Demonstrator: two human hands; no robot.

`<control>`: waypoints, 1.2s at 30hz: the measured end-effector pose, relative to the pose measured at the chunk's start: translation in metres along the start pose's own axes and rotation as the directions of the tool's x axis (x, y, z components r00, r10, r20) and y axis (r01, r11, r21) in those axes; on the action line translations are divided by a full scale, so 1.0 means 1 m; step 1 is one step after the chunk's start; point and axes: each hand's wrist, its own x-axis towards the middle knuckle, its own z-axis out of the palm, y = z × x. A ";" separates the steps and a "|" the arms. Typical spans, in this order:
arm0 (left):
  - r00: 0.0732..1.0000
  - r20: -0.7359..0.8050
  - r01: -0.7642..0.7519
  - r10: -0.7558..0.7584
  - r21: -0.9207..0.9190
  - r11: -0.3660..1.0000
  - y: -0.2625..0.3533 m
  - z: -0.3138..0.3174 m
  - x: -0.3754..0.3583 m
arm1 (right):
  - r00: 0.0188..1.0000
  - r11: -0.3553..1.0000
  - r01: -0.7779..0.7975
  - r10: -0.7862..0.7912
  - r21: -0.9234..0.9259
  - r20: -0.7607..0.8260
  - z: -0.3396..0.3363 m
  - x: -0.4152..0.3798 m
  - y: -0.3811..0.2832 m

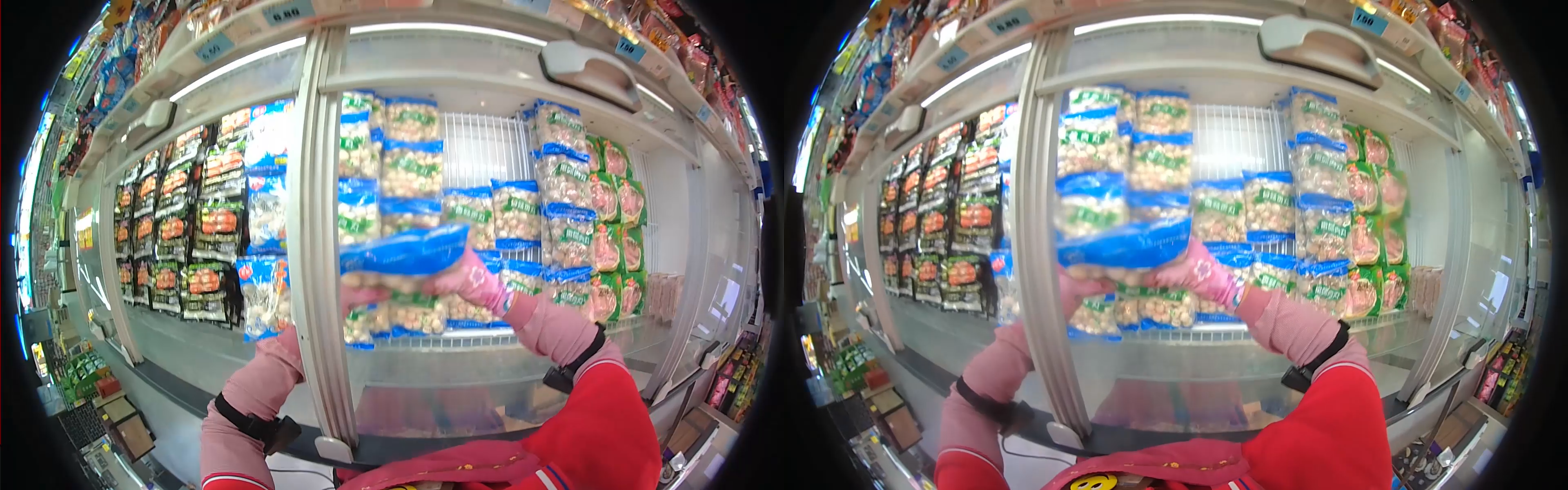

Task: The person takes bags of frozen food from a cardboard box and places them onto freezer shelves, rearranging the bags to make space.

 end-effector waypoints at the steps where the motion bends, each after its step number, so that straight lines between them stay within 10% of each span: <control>1: 1.000 -0.009 0.007 -0.007 0.002 1.000 -0.002 0.000 0.001 | 0.998 0.996 -0.069 0.069 -0.064 -0.004 -0.003 -0.001 -0.001; 4: 0.998 -0.030 0.059 -0.059 0.001 0.998 -0.017 0.002 0.004 | 0.976 0.977 -0.212 0.212 0.007 -0.053 -0.009 0.007 0.006; 5: 0.993 0.117 0.009 0.035 -0.352 0.936 -0.028 0.005 0.009 | 0.977 0.979 -0.203 0.203 0.003 -0.060 -0.006 0.007 -0.001; 7: 0.996 0.077 0.061 -0.038 -0.323 0.945 -0.049 0.006 0.018 | 0.981 0.923 -0.194 0.172 -0.333 -0.096 0.002 0.005 -0.012; 10: 0.999 0.022 0.050 -0.046 -0.183 0.982 -0.056 0.008 0.027 | 0.992 0.994 -0.102 0.099 -0.039 -0.073 0.003 -0.002 -0.013; 12: 0.976 -0.198 -0.072 0.087 0.084 0.994 -0.060 0.009 0.029 | 0.959 0.957 -0.278 0.281 -0.076 0.023 -0.018 -0.012 0.004; 14: 0.984 -0.171 -0.063 0.056 -0.036 0.997 -0.074 0.003 0.046 | 0.954 0.946 -0.300 0.300 -0.126 -0.019 -0.017 -0.023 0.005; 17: 1.000 -0.012 0.011 -0.010 0.093 0.996 -0.054 0.001 0.048 | 0.921 0.923 -0.383 0.385 0.051 -0.052 -0.020 -0.031 0.010; 20: 0.893 -0.186 0.446 -0.409 0.263 0.856 -0.032 -0.007 0.038 | 0.892 0.897 -0.390 0.424 0.206 -0.158 -0.051 -0.017 0.032; 22: 0.994 -0.049 -0.109 0.097 -0.509 0.854 -0.062 -0.033 0.022 | 0.714 0.737 -0.569 0.663 0.366 -0.226 -0.097 0.002 0.049; 23: 0.995 -0.078 0.008 -0.064 -0.572 0.820 -0.032 -0.031 0.006 | 0.728 0.752 -0.555 0.646 0.356 -0.230 -0.129 0.013 0.068; 24: 0.969 -0.095 0.116 -0.227 -0.637 0.762 0.006 -0.028 -0.020 | 0.904 0.908 -0.383 0.331 -0.169 -0.270 -0.165 0.026 0.092; 26: 0.949 -0.157 0.069 -0.274 -0.743 0.666 0.014 -0.024 -0.053 | 0.995 0.589 -0.037 -0.057 -0.807 -0.087 -0.182 0.051 0.087; 27: 0.941 -0.319 0.067 -0.117 -0.165 0.984 0.012 -0.022 -0.068 | 0.945 0.873 -0.206 0.061 -0.443 -0.321 -0.174 0.075 0.067; 28: 0.932 -0.349 0.086 0.099 0.478 0.874 0.009 -0.019 -0.078 | 0.846 0.958 -0.285 0.269 0.035 -0.461 -0.166 0.101 0.047; 29: 0.932 -0.352 0.095 0.091 0.476 0.874 0.006 -0.009 -0.082 | 0.890 0.975 -0.208 0.222 0.078 -0.399 -0.162 0.120 0.029; 31: 0.817 -0.538 -0.359 0.208 -0.193 0.913 0.003 0.015 -0.078 | 0.932 0.993 -0.120 0.116 0.009 -0.344 -0.180 0.172 0.021; 34: 0.848 -0.524 -0.083 0.072 0.004 0.997 0.002 0.007 -0.093 | 0.958 0.638 -0.024 -0.206 -0.770 -0.200 -0.200 0.244 0.015; 36: 0.871 -0.491 -0.105 0.031 -0.123 0.987 0.002 0.004 -0.091 | 0.978 0.429 -0.107 -0.116 -0.897 -0.173 -0.215 0.294 0.036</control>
